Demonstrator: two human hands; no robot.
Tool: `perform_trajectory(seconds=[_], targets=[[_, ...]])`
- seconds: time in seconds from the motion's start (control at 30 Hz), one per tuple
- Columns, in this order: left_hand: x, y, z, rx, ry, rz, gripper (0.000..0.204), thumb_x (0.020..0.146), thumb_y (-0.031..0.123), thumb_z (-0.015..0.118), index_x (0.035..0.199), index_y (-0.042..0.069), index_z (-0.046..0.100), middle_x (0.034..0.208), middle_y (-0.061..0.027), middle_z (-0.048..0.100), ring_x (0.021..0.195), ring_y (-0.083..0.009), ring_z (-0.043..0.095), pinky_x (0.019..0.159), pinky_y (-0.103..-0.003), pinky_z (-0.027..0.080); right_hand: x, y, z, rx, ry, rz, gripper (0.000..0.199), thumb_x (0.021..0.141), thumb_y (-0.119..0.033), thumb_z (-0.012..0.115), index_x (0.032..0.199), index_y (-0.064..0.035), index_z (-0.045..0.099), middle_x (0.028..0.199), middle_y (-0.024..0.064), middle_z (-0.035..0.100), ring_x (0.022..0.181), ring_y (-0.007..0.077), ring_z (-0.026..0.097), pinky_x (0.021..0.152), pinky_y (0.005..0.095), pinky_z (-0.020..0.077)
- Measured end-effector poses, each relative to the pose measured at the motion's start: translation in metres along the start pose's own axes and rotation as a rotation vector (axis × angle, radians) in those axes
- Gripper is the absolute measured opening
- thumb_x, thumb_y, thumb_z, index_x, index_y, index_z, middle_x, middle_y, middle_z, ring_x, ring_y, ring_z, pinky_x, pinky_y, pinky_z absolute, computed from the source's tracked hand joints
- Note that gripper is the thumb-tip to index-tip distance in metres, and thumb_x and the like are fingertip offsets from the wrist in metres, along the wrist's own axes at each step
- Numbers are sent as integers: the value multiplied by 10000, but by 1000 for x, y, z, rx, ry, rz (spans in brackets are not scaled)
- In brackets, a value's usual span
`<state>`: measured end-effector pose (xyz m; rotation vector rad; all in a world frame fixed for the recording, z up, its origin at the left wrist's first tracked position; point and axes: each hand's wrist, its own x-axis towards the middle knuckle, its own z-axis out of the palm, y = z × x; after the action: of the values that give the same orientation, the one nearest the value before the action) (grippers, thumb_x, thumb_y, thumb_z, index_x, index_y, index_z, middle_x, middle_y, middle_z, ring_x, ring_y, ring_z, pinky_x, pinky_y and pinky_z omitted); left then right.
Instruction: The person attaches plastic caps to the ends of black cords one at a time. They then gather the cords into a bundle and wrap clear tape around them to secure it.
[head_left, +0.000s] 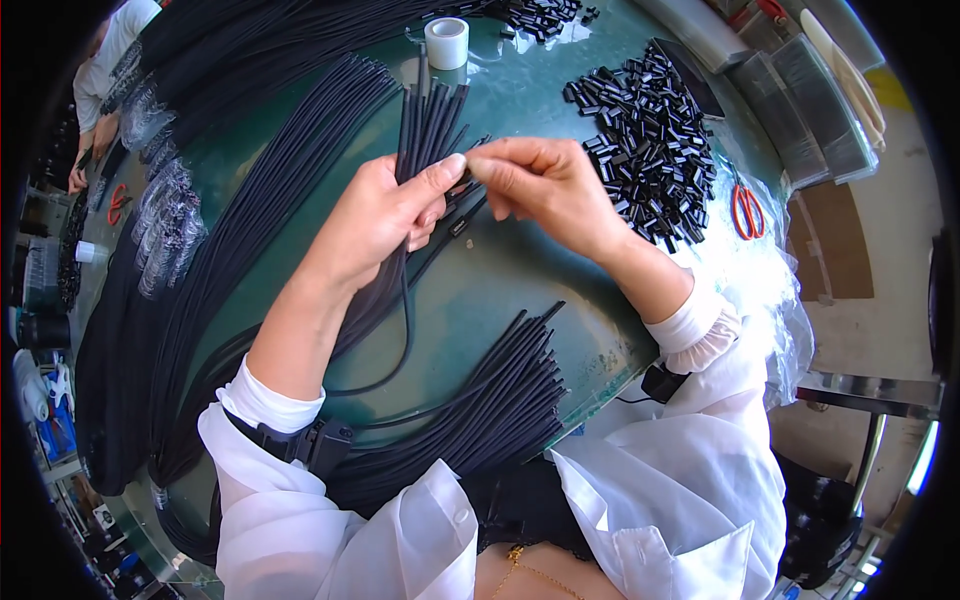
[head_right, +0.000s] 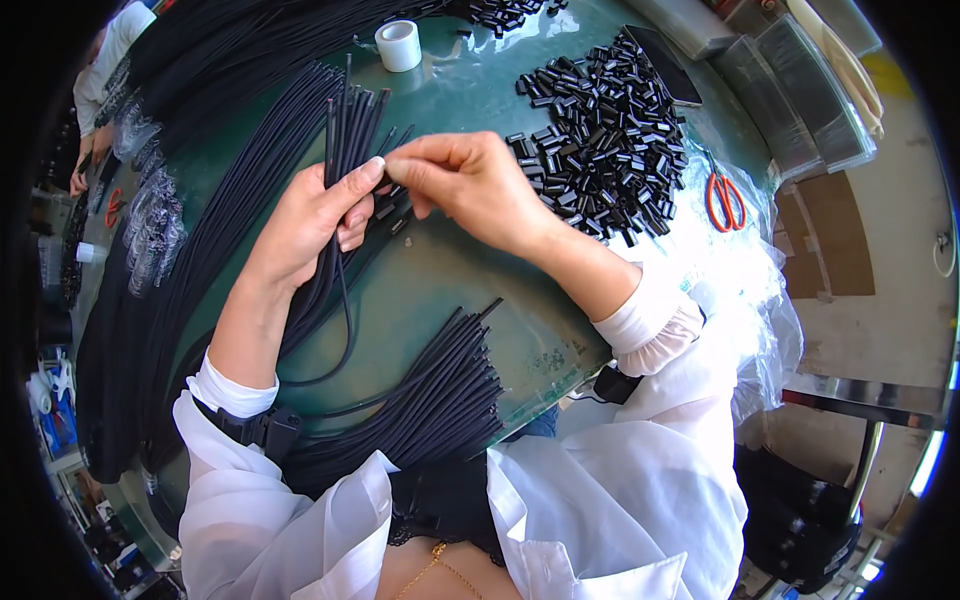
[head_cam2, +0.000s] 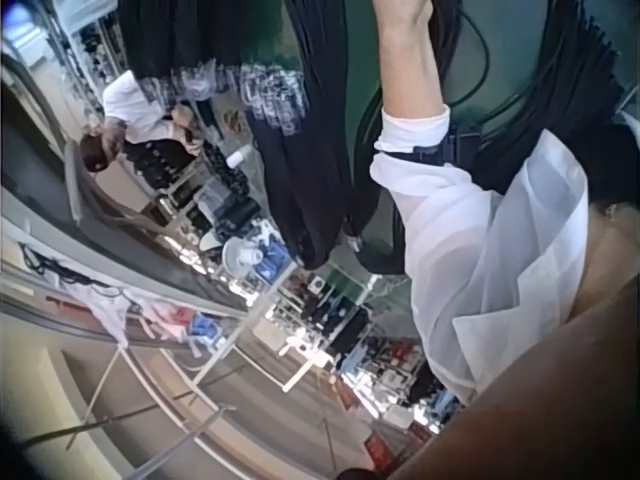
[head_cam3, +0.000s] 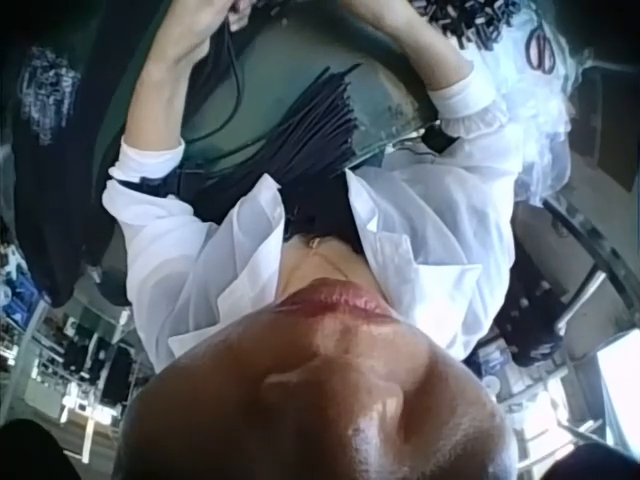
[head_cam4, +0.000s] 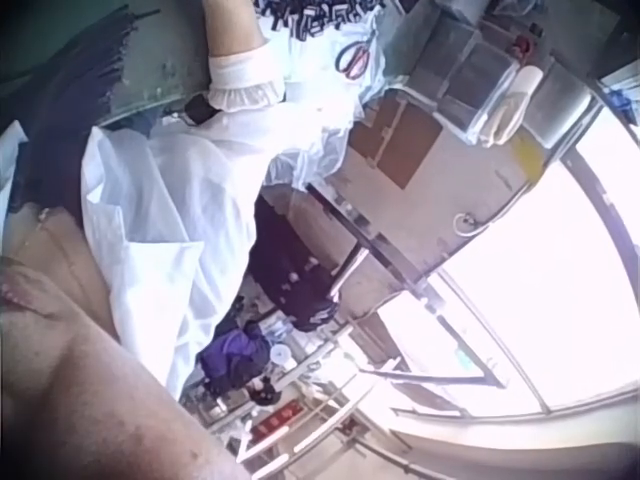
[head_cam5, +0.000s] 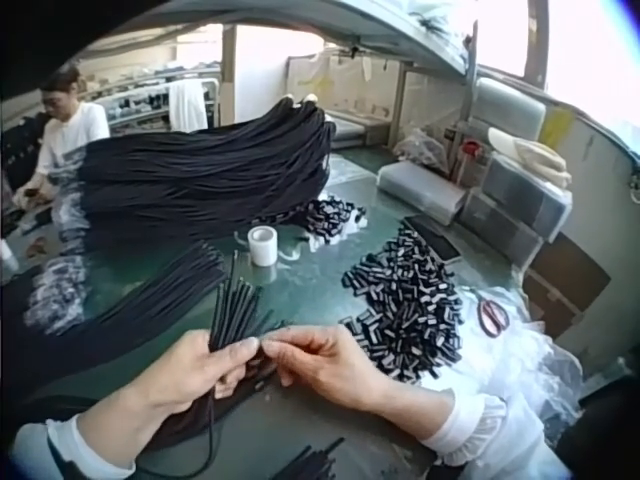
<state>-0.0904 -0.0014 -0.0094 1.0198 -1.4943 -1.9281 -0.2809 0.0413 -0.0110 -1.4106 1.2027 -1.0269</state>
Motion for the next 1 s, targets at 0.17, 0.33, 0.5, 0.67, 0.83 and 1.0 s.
perform_trajectory(seconds=[0.17, 0.33, 0.5, 0.67, 0.83, 1.0], targets=[[10, -5, -14, 271, 216, 237, 309, 920, 307, 548, 799, 26, 591, 592, 16, 511, 476, -35, 432, 430, -174, 340, 11, -3, -40, -200, 241, -70, 182, 878, -213, 616, 928, -50, 677, 648, -8, 587, 540, 57, 488, 514, 202, 392], [3, 9, -5, 169, 233, 193, 303, 928, 303, 535, 838, 18, 584, 595, 11, 487, 490, -40, 422, 434, -189, 344, 10, 27, -78, -1050, 363, -300, 165, 830, -195, 644, 926, -62, 667, 701, 35, 609, 584, 137, 527, 576, 263, 435], [0, 3, 0, 10, 183, 151, 228, 916, 250, 559, 841, 35, 577, 610, 18, 518, 482, -25, 407, 435, -197, 332, 10, 24, -71, -1182, 281, -168, 182, 798, -170, 657, 946, -64, 645, 822, 67, 630, 691, 183, 563, 682, 289, 463], [-2, 6, 3, 6, 158, 63, 156, 877, 202, 618, 852, 56, 568, 611, 40, 492, 489, -15, 382, 443, -195, 309, 14, 10, -56, -438, 218, -73, 163, 856, -164, 628, 952, -32, 633, 881, 38, 632, 759, 113, 567, 728, 247, 467], [-3, 6, 4, 56, 173, 68, 145, 843, 187, 658, 844, 67, 577, 616, 58, 481, 501, -10, 379, 453, -183, 292, 10, 4, -51, -135, 42, -154, 175, 896, -169, 603, 958, -7, 629, 879, 6, 621, 789, 70, 550, 742, 226, 465], [-3, 6, 2, 75, 116, 59, 128, 832, 181, 666, 830, 73, 595, 622, 64, 486, 511, -6, 380, 458, -178, 281, 8, 4, -56, -136, 13, -191, 185, 884, -181, 619, 967, -16, 634, 881, 7, 623, 793, 79, 553, 746, 230, 467]])
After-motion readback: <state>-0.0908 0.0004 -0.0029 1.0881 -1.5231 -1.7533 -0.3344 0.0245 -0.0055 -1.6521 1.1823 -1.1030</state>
